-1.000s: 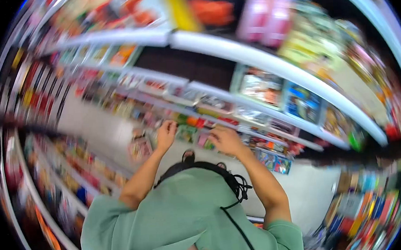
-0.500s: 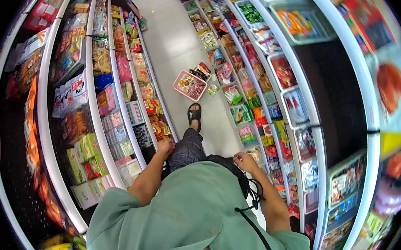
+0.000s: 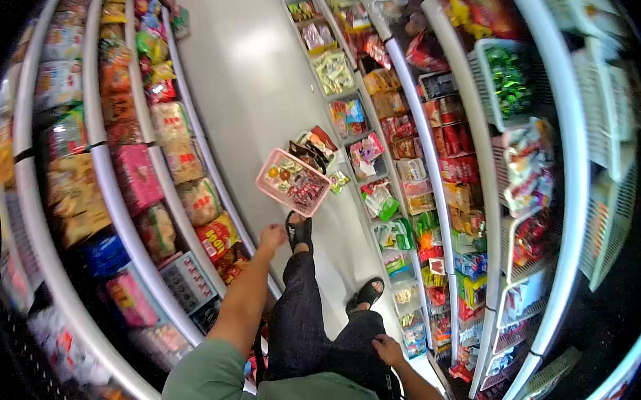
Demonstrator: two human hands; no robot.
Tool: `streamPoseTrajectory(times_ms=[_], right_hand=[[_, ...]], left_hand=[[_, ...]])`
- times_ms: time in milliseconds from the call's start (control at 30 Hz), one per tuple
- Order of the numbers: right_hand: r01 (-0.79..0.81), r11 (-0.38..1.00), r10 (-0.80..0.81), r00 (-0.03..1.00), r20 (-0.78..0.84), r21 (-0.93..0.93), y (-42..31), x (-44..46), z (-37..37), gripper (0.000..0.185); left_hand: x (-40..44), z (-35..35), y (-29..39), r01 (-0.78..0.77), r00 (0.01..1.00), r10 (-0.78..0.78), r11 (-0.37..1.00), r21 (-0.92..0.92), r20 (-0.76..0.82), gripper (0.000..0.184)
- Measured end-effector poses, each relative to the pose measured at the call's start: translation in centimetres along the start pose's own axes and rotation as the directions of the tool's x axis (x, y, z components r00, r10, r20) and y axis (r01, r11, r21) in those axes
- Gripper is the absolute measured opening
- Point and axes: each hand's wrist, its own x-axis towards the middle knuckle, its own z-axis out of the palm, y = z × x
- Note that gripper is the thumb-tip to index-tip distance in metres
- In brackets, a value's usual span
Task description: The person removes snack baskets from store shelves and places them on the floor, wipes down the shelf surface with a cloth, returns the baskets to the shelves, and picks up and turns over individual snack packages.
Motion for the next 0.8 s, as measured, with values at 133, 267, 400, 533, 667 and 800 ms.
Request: streamPoseTrajectory(times_ms=[133, 267, 400, 533, 667, 800], right_hand=[[0.031, 0.998, -0.038, 0.992, -0.12, -0.062, -0.2, 0.7, 2.3, 0.033], [-0.207, 0.976, 0.213, 0.973, -0.094, 0.067, -2.2, -0.1, 1.7, 0.035], [-0.227, 0.971, 0.235, 0.963, -0.13, 0.076, -2.1, -0.3, 2.3, 0.036], [-0.134, 0.983, 0.15, 0.981, -0.12, 0.128, -0.9, -1.0, 3.4, 0.037], [-0.039, 0.993, 0.055, 0.988, -0.146, 0.11, -1.0, -2.2, 2.6, 0.034], [0.061, 0.984, -0.042, 0.992, -0.118, 0.165, 1.7, -2.3, 1.2, 0.028]], left_hand=[[15.9, 2.8, -4.6, 0.117, 0.992, -0.123, 0.985, 0.129, 0.036, 0.029], [20.4, 5.3, -4.3, 0.253, 0.959, -0.281, 0.895, -0.366, -0.023, 0.034], [23.4, 6.6, -9.4, -0.011, 0.973, -0.075, 0.93, -0.367, -0.22, 0.034], [17.1, 4.4, -5.9, -0.204, 0.859, 0.335, 0.918, 0.339, -0.388, 0.033], [6.0, 0.0, -0.6, -0.143, 0.83, 0.359, 0.876, 0.46, -0.426, 0.033], [-5.5, -4.5, 3.7, -0.333, 0.812, 0.537, 0.747, 0.575, -0.228, 0.031]])
